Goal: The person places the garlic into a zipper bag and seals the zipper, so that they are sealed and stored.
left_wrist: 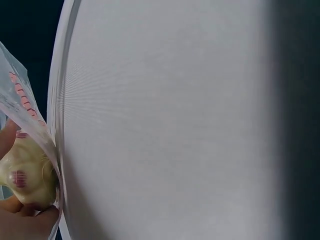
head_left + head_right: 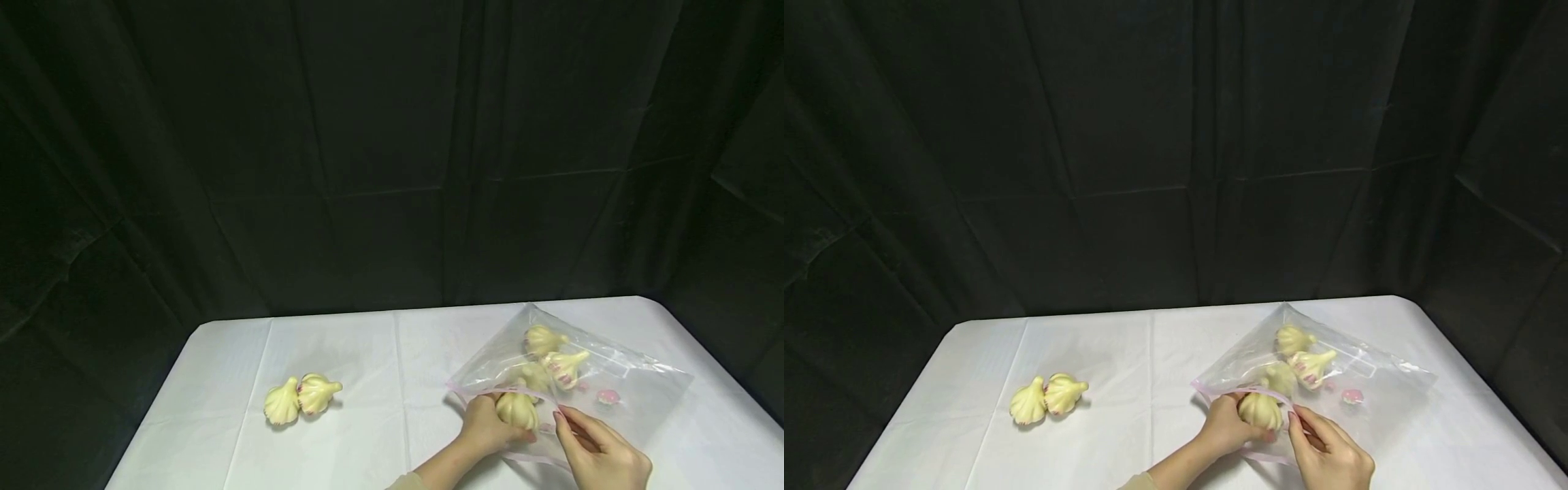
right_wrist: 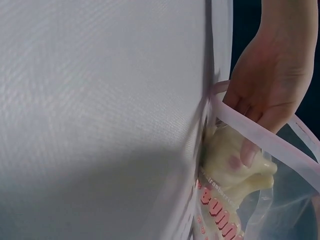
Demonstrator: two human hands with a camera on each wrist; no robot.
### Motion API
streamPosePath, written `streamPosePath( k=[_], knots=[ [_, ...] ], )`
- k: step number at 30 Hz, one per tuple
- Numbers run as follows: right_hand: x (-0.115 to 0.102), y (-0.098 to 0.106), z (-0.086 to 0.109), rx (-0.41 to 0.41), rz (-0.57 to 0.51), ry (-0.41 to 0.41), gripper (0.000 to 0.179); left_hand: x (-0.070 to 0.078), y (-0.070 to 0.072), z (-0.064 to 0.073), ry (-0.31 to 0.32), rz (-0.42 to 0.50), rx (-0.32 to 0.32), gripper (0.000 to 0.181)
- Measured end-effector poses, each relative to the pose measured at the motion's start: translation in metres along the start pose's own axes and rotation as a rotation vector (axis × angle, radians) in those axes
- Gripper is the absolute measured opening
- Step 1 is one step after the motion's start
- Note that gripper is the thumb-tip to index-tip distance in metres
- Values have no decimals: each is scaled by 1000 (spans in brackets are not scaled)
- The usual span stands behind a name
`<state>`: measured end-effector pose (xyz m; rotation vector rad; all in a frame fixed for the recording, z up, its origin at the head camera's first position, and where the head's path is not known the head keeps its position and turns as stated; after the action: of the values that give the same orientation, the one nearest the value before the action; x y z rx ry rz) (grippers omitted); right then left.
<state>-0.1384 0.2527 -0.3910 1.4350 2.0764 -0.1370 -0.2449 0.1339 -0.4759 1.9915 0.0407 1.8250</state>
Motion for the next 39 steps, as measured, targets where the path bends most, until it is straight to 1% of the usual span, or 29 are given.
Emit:
streamPosePath(
  k=[4, 10, 13, 17, 19, 22, 24, 28, 31, 34, 39],
  knots=[
    [-2, -1, -2, -20, 3, 4, 16, 3, 4, 2, -24, -34, -18, 54],
    [-3, -1, -2, -18, 8, -3, 16, 2, 11, 5, -50, -34, -56, 50],
    [-4, -1, -2, -19, -2, 3, 16, 3, 15, 8, -70, -56, -73, 56],
    [-3, -2, -2, -17, -1, -4, 15, 3, 23, 17, -53, -100, -96, 71],
    [-3, -2, -2, -22, 6, -11, 14, 2, 28, 22, -35, -111, -104, 76],
    [-3, -3, -3, -29, 2, -10, 13, 2, 36, 28, -30, -72, -130, 76],
    [-3, -3, -3, -46, 10, -18, 12, 2, 41, 31, -29, -29, -147, 75],
    [-5, -3, -4, -52, 22, -31, 13, -2, 49, 35, -13, 61, -166, 72],
    [-6, -1, -4, -40, 25, -41, 14, -3, 56, 38, -14, 85, -165, 72],
    [-6, 0, -4, -24, 21, -51, 15, -3, 63, 41, -30, 84, -162, 71],
    [-2, 0, -3, -42, 39, -81, 15, -2, 80, 47, -56, 97, -154, 71]
  ],
)
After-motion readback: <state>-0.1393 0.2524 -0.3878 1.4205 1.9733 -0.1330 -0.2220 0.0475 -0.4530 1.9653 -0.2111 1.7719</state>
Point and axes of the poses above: each hand's wrist, its own z-axis away from the middle knuckle, its own y-axis out of the back of the hand, x = y × z, the point moved 7 cm from there along -z, towards the middle knuckle, and after that the axes turned 9 degrees about z, right-handed, at the moved point
